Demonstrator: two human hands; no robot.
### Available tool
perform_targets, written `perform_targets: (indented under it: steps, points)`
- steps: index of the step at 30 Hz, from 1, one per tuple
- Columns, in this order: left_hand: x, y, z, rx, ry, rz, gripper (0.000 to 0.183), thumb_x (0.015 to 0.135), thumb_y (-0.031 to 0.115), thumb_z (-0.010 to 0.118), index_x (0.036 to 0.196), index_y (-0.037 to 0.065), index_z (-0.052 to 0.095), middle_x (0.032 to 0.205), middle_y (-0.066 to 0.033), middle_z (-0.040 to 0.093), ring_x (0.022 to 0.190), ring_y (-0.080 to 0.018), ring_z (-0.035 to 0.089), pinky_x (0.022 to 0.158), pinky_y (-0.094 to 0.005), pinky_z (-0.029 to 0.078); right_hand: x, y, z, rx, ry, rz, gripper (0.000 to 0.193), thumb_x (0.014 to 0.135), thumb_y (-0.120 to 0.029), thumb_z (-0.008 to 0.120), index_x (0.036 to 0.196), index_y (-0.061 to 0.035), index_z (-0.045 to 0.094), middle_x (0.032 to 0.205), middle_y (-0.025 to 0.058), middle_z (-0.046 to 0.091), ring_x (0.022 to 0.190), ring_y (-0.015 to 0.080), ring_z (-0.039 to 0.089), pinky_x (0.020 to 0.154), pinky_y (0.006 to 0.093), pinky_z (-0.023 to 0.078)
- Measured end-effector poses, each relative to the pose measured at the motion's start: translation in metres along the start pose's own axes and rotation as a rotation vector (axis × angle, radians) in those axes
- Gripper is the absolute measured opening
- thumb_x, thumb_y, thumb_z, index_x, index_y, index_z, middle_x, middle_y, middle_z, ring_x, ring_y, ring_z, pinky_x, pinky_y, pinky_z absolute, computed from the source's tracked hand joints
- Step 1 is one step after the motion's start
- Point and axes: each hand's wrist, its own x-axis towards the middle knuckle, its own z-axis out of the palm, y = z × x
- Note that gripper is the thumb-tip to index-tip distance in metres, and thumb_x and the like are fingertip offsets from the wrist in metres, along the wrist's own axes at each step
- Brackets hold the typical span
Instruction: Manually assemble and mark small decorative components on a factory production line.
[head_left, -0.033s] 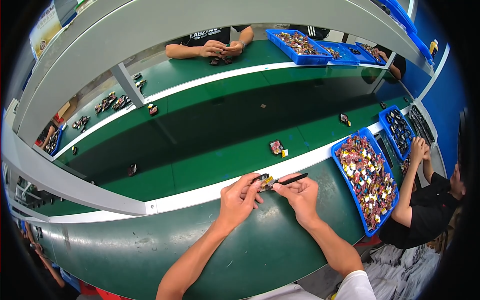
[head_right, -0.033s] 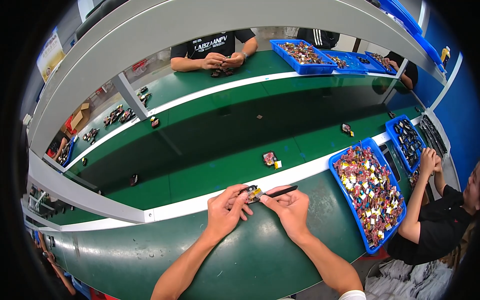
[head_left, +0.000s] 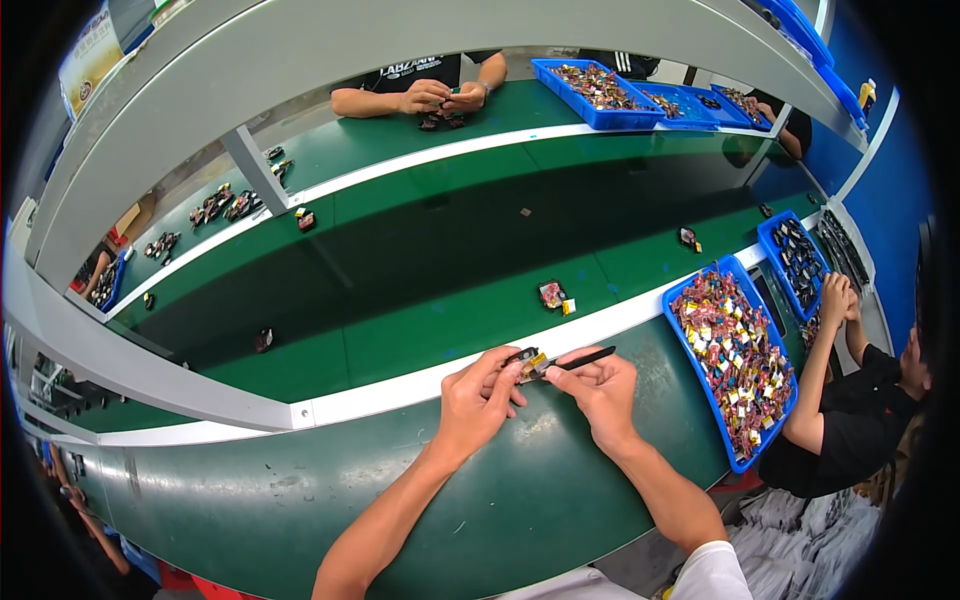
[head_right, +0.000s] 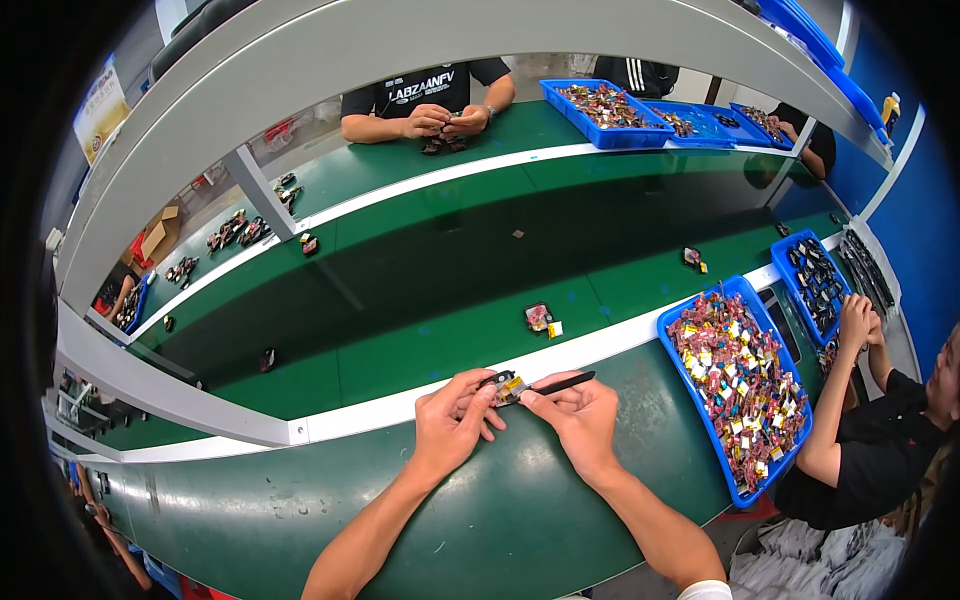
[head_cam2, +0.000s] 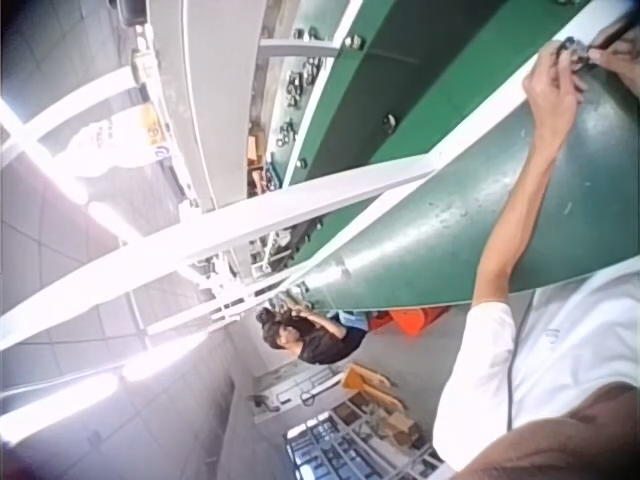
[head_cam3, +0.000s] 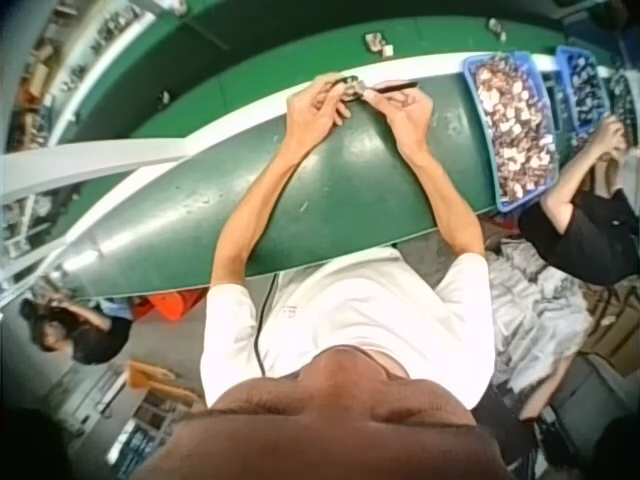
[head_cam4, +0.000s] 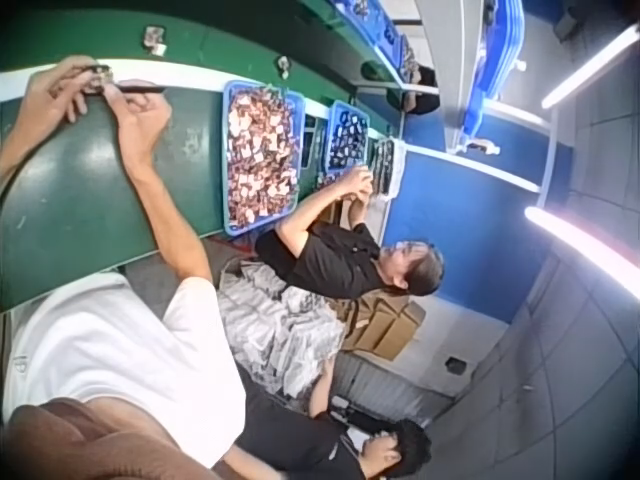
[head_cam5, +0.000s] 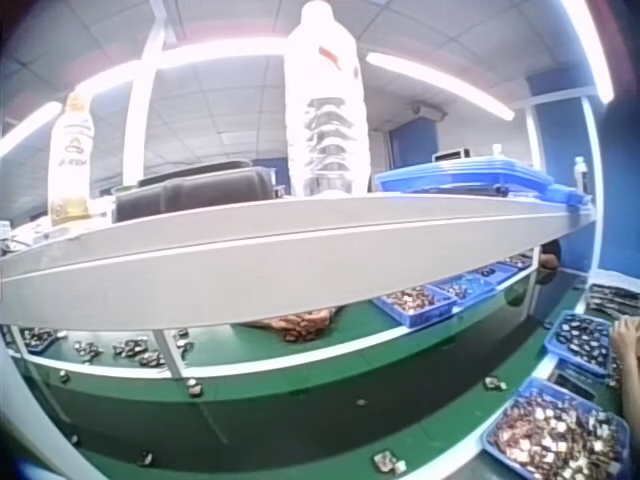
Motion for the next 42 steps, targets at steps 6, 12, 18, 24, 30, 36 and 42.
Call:
perform_targets:
  steps: [6, 12, 18, 24, 30, 36, 42]
  points:
    - [0.001, -0.002, 0.002, 0.012, 0.013, 0.003, 0.021, 0.099, 0.006, 0.061, 0.115, -0.006, 0.065, 0.086, -0.0145, 0.072, 0.062, -0.0171, 0.071, 0.046, -0.0253, 0.055, 0.003, 0.011, -0.004, 0.022, -0.024, -0.085, 0.017, 0.084, 0.010, 0.073, 0.098, 0.0068, 0.065, 0.093, 0.0128, 0.072, 0.084, 0.0134, 0.070, 0.073, 0.0235, 0.056]
    - [0.005, -0.006, -0.005, -0.135, -0.073, -0.181, 0.026, 0.102, 0.013, 0.058, 0.117, -0.007, 0.064, 0.084, -0.0124, 0.069, 0.058, -0.0153, 0.067, 0.047, -0.0247, 0.052, 0.005, 0.016, -0.006, 0.015, -0.041, -0.151, 0.016, 0.083, 0.009, 0.074, 0.096, 0.0049, 0.065, 0.090, 0.0099, 0.072, 0.075, 0.0061, 0.064, 0.061, 0.0180, 0.048]
    - [0.006, -0.005, -0.010, -0.199, -0.143, -0.228, 0.028, 0.103, 0.016, 0.057, 0.116, -0.007, 0.063, 0.084, -0.0120, 0.068, 0.055, -0.0143, 0.064, 0.045, -0.0240, 0.050, 0.004, 0.013, -0.009, -0.142, -0.055, -0.261, 0.014, 0.081, 0.008, 0.077, 0.090, 0.0020, 0.067, 0.081, 0.0031, 0.072, 0.054, -0.0038, 0.043, 0.047, 0.0160, 0.030]
    - [0.007, -0.003, -0.011, -0.220, -0.151, -0.229, 0.026, 0.103, 0.014, 0.056, 0.115, -0.007, 0.064, 0.081, -0.0112, 0.067, 0.054, -0.0146, 0.064, 0.044, -0.0237, 0.049, 0.002, 0.014, -0.010, -0.283, -0.046, -0.345, 0.014, 0.079, 0.007, 0.078, 0.085, 0.0011, 0.067, 0.079, 0.0034, 0.072, 0.051, -0.0039, 0.039, 0.045, 0.0162, 0.027]
    - [0.007, -0.001, -0.012, -0.222, -0.162, -0.239, 0.025, 0.103, 0.012, 0.056, 0.116, -0.008, 0.064, 0.081, -0.0114, 0.067, 0.054, -0.0158, 0.065, 0.043, -0.0238, 0.050, 0.001, 0.015, -0.007, -0.298, -0.044, -0.363, 0.014, 0.079, 0.007, 0.079, 0.084, 0.0006, 0.068, 0.074, 0.0004, 0.069, 0.051, -0.0041, 0.039, 0.045, 0.0164, 0.027]
    - [0.006, -0.004, -0.012, -0.232, -0.192, -0.235, 0.028, 0.103, 0.012, 0.055, 0.120, -0.008, 0.064, 0.084, -0.0130, 0.068, 0.058, -0.0178, 0.068, 0.045, -0.0246, 0.052, 0.002, 0.015, -0.005, -0.260, -0.044, -0.323, 0.015, 0.080, 0.007, 0.078, 0.087, 0.0002, 0.067, 0.069, -0.0029, 0.064, 0.051, -0.0040, 0.039, 0.046, 0.0165, 0.026]
    - [0.006, -0.003, -0.012, -0.241, -0.205, -0.239, 0.030, 0.103, 0.014, 0.055, 0.122, -0.009, 0.063, 0.084, -0.0144, 0.068, 0.059, -0.0190, 0.068, 0.046, -0.0255, 0.054, 0.002, 0.017, -0.007, -0.195, -0.061, -0.287, 0.014, 0.081, 0.007, 0.077, 0.089, 0.0010, 0.068, 0.073, -0.0007, 0.066, 0.053, -0.0043, 0.040, 0.046, 0.0161, 0.027]
